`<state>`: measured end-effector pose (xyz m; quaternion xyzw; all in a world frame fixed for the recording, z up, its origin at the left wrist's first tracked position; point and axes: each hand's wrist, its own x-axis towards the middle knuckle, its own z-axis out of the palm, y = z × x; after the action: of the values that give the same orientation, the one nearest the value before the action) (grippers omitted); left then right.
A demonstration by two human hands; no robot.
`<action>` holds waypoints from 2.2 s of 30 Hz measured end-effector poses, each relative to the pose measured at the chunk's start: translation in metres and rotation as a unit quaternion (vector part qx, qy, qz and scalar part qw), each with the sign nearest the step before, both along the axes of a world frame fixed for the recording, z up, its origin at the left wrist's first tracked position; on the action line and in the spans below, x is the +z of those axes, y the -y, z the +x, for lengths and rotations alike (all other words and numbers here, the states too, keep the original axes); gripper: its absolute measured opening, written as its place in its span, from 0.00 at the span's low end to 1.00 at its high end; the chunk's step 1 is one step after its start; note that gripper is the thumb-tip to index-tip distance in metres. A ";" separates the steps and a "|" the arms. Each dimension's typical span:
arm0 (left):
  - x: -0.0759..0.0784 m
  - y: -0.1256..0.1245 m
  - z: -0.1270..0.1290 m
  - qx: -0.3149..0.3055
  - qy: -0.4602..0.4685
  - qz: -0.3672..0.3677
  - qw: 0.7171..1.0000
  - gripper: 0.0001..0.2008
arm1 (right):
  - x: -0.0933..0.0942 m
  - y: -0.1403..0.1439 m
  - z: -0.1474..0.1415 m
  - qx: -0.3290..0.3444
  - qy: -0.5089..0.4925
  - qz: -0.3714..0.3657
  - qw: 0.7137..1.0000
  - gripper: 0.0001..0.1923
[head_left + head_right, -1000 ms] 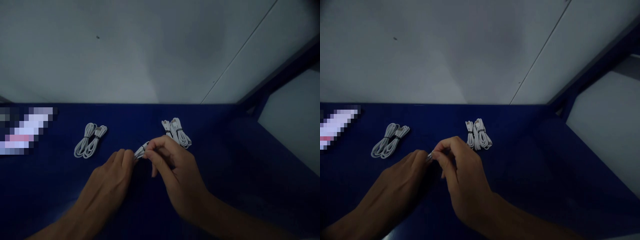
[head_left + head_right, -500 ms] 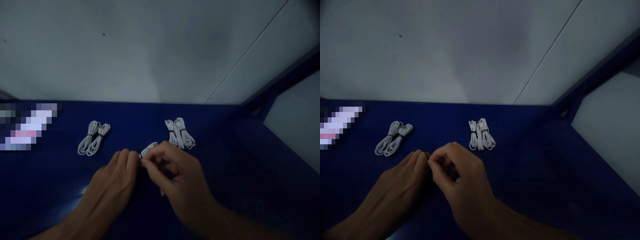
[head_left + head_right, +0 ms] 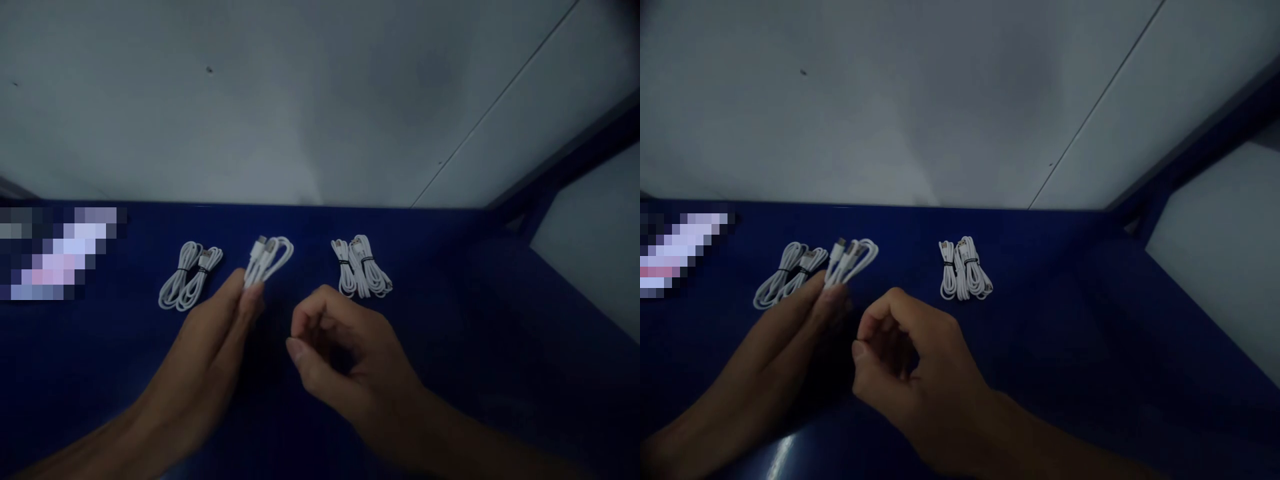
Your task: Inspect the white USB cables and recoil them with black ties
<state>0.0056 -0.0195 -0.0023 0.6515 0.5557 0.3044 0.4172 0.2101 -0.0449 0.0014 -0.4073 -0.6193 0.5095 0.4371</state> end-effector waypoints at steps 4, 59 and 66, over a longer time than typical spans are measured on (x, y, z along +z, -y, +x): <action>0.001 0.001 0.002 0.008 0.116 -0.071 0.991 0.20 | 0.004 -0.004 0.005 0.080 -0.043 -0.123 0.988 0.06; -0.001 0.007 0.006 -0.045 0.216 -0.214 0.952 0.20 | -0.006 -0.004 0.011 -0.055 0.126 0.285 0.949 0.08; 0.009 0.011 0.009 -0.077 0.249 -0.306 0.916 0.18 | -0.014 -0.009 0.008 -0.053 0.112 0.290 0.949 0.06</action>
<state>0.0142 -0.0309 0.0067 0.4355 0.4479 0.2389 0.7434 0.2184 -0.0360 -0.0129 -0.3495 -0.7631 0.2350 0.4903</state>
